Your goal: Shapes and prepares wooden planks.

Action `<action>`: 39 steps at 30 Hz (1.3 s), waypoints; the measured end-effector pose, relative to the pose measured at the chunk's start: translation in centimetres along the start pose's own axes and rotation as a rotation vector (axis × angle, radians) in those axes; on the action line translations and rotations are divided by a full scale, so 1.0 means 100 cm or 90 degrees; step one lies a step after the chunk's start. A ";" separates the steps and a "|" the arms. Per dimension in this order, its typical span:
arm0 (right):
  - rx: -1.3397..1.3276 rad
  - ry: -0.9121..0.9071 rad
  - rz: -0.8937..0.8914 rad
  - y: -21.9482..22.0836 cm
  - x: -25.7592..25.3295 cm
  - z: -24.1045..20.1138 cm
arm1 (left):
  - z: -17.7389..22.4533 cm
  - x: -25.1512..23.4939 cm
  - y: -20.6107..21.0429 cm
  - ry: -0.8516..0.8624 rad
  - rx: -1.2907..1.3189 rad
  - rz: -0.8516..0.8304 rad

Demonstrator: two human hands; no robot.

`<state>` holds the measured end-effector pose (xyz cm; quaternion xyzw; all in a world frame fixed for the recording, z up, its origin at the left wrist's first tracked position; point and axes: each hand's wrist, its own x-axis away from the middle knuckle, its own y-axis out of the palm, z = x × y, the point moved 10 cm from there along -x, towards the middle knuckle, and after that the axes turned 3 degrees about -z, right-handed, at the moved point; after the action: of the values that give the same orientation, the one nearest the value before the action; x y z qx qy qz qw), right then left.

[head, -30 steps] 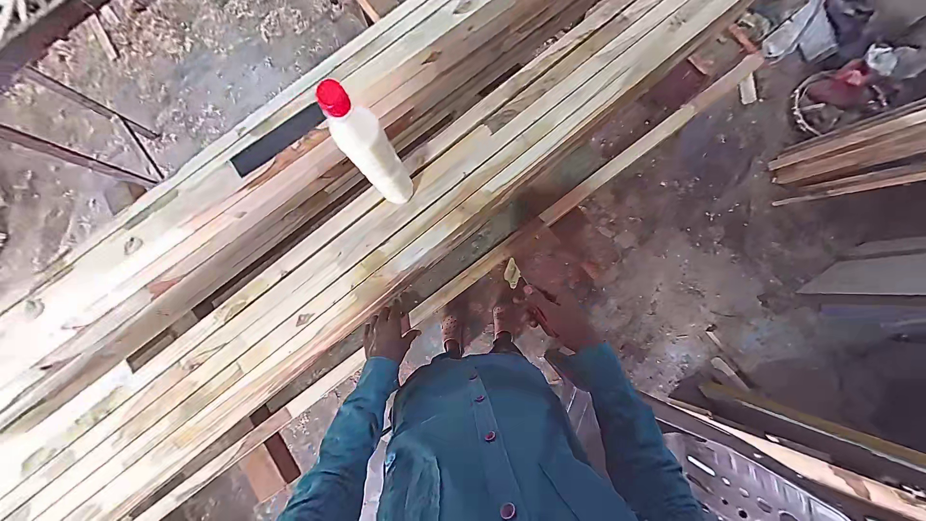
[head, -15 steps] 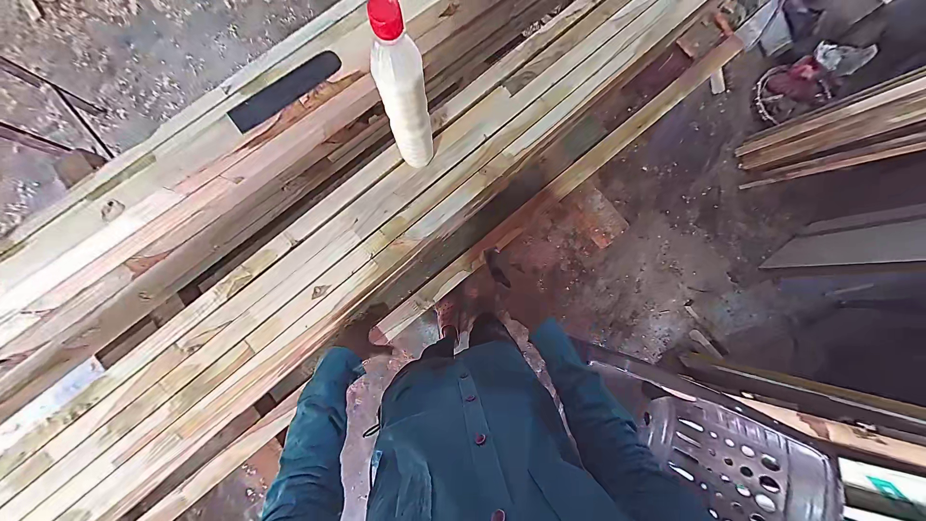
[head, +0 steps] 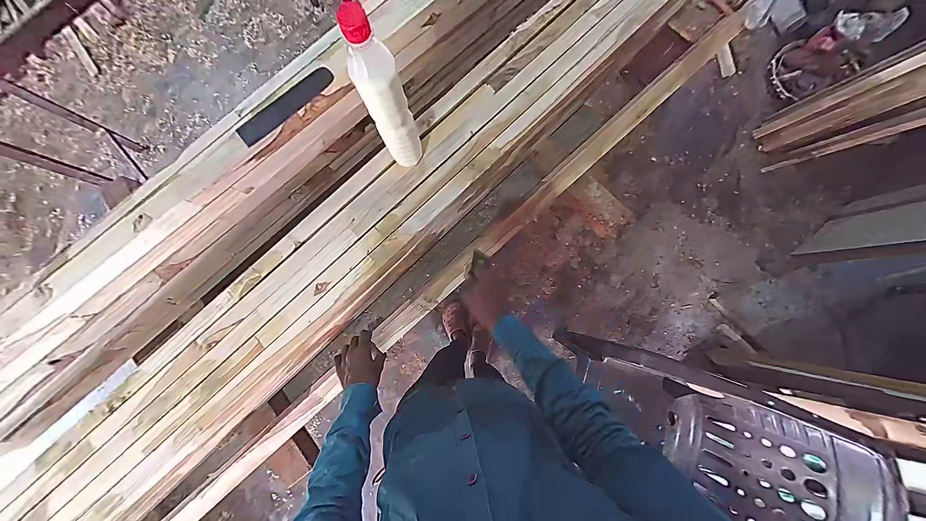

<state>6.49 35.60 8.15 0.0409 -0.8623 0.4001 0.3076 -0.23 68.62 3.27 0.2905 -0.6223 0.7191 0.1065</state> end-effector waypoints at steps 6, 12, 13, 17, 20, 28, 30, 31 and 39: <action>0.037 -0.097 -0.138 0.067 0.065 -0.030 | -0.007 0.005 -0.010 -0.051 -0.063 0.142; -0.113 -0.125 0.100 -0.033 0.003 0.033 | -0.021 -0.007 -0.002 0.020 -0.020 0.098; -0.100 -0.145 0.153 -0.044 -0.014 0.036 | -0.021 -0.008 -0.001 0.039 -0.019 0.037; 0.016 -0.145 0.181 -0.019 -0.043 0.044 | -0.030 -0.020 0.008 0.056 -0.017 -0.109; 0.082 -0.064 0.079 0.011 -0.017 0.051 | -0.030 -0.017 0.005 0.041 0.007 -0.063; 0.053 0.031 0.149 -0.090 -0.043 0.032 | -0.017 0.010 0.003 0.003 -0.025 0.048; 0.090 0.025 0.078 -0.058 -0.023 0.010 | -0.019 0.009 0.004 -0.003 -0.017 0.044; 0.100 0.015 0.047 -0.036 -0.005 -0.003 | -0.020 0.008 0.002 -0.002 -0.011 0.045; 0.112 -0.080 -0.086 0.069 0.081 -0.051 | -0.030 -0.003 -0.005 0.083 0.037 -0.046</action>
<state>0.37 45.36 10.63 0.1507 -0.8366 0.4495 0.2744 -0.56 71.61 3.30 0.2680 -0.5822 0.7499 0.1640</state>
